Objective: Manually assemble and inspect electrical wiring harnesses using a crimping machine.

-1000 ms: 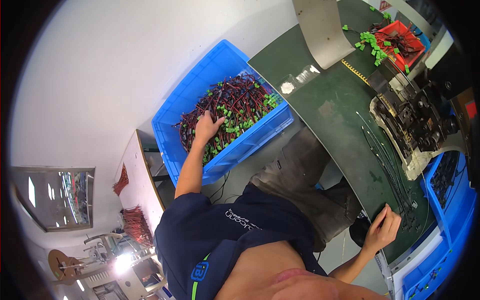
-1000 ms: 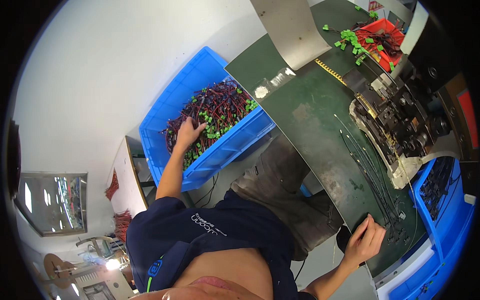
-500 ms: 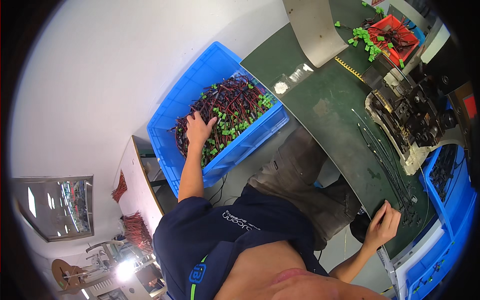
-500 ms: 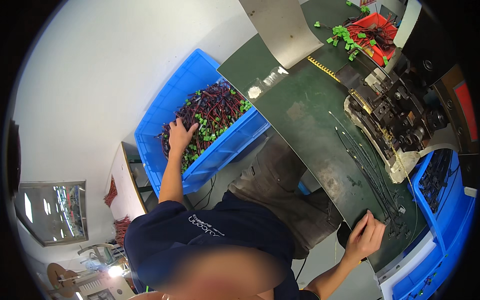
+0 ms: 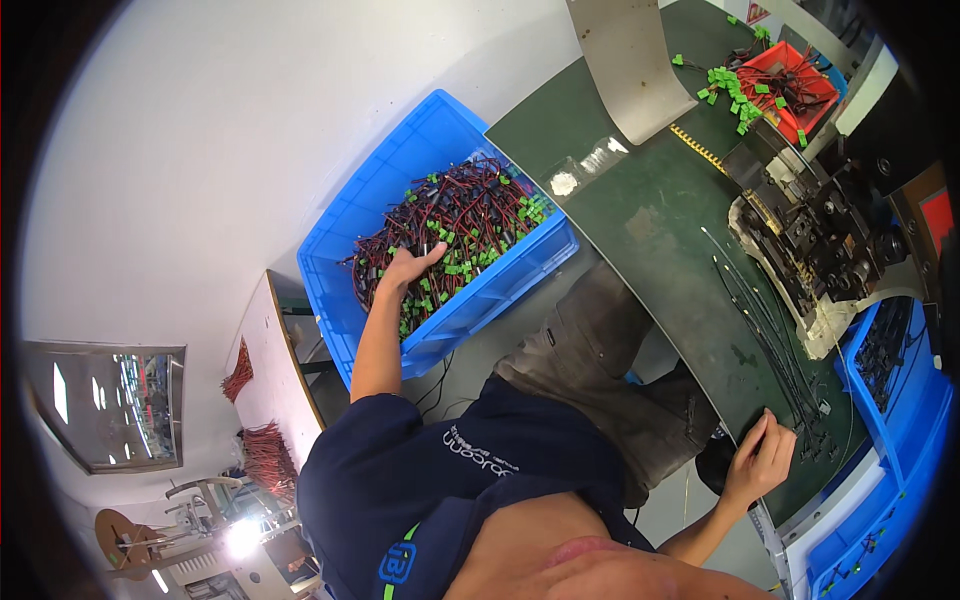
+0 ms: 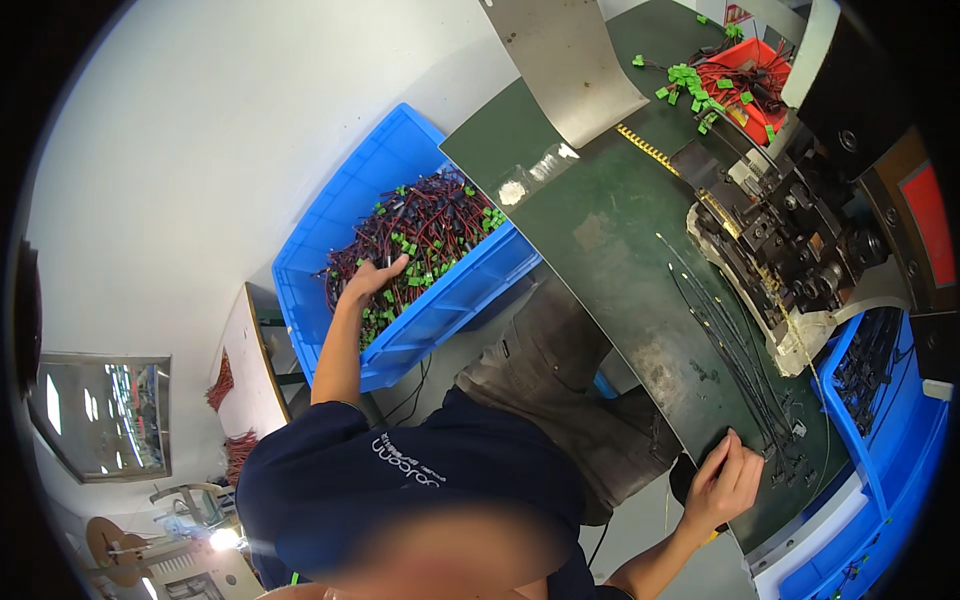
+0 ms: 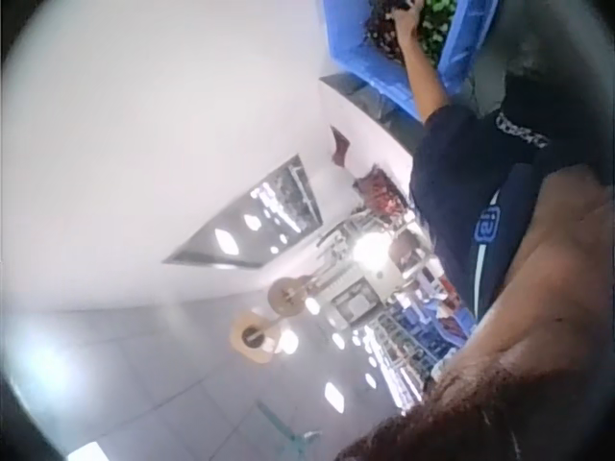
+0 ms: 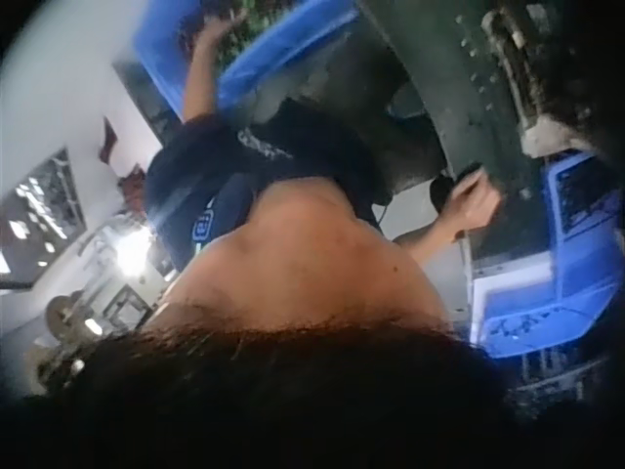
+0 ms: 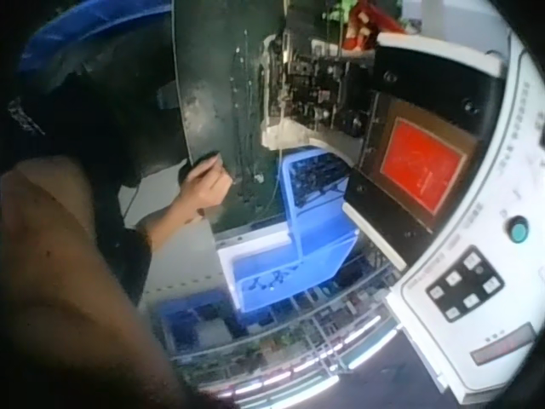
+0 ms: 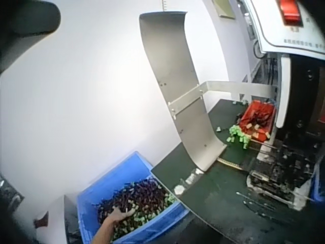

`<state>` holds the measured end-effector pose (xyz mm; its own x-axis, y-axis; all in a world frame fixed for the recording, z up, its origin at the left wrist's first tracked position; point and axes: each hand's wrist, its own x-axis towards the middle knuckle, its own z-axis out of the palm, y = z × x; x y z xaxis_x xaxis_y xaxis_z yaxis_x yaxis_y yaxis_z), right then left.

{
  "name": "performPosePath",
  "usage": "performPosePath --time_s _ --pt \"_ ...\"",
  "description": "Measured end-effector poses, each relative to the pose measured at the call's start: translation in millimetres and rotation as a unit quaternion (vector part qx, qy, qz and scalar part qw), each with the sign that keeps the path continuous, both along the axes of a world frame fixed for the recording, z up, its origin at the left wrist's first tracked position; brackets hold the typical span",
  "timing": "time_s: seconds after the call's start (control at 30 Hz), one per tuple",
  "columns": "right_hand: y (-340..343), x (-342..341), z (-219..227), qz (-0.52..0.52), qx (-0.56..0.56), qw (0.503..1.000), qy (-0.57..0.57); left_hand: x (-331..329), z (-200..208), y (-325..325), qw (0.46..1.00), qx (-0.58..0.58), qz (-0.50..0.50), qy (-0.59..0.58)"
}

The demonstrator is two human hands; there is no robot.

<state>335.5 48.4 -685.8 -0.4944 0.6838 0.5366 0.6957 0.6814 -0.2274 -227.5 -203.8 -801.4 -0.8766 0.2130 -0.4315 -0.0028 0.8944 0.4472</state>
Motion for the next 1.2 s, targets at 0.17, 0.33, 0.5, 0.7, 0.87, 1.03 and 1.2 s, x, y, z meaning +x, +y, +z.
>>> performPosePath --time_s 0.17,0.33,0.5,0.7,0.87,1.03,1.2 --pt "-1.1 3.1 -4.1 -0.009 -0.016 1.000 0.014 -17.6 -37.1 -11.8 0.996 0.053 0.035 0.055" --pt "-5.0 5.7 0.2 -0.017 -0.014 1.000 0.006 37.3 17.4 17.9 0.984 -0.025 0.025 0.174" --pt "2.9 2.8 -0.8 -0.001 -0.015 1.000 0.014 -1.4 -13.5 -4.1 0.996 0.028 -0.017 0.085" --pt "0.2 3.8 -0.6 0.001 -0.011 1.000 0.002 -0.5 4.1 33.0 0.992 0.096 0.058 -0.063" --pt "-1.0 3.3 -4.2 0.002 -0.008 1.000 0.013 1.2 9.3 15.3 0.964 0.249 0.089 0.010" --pt "-3.0 4.4 2.4 0.005 -0.027 1.000 0.009 3.1 42.0 -27.8 0.894 0.396 0.176 0.113" --pt "-2.1 4.3 2.9 0.010 0.003 1.000 0.005 16.9 108.4 -32.7 0.880 0.415 0.150 0.176"
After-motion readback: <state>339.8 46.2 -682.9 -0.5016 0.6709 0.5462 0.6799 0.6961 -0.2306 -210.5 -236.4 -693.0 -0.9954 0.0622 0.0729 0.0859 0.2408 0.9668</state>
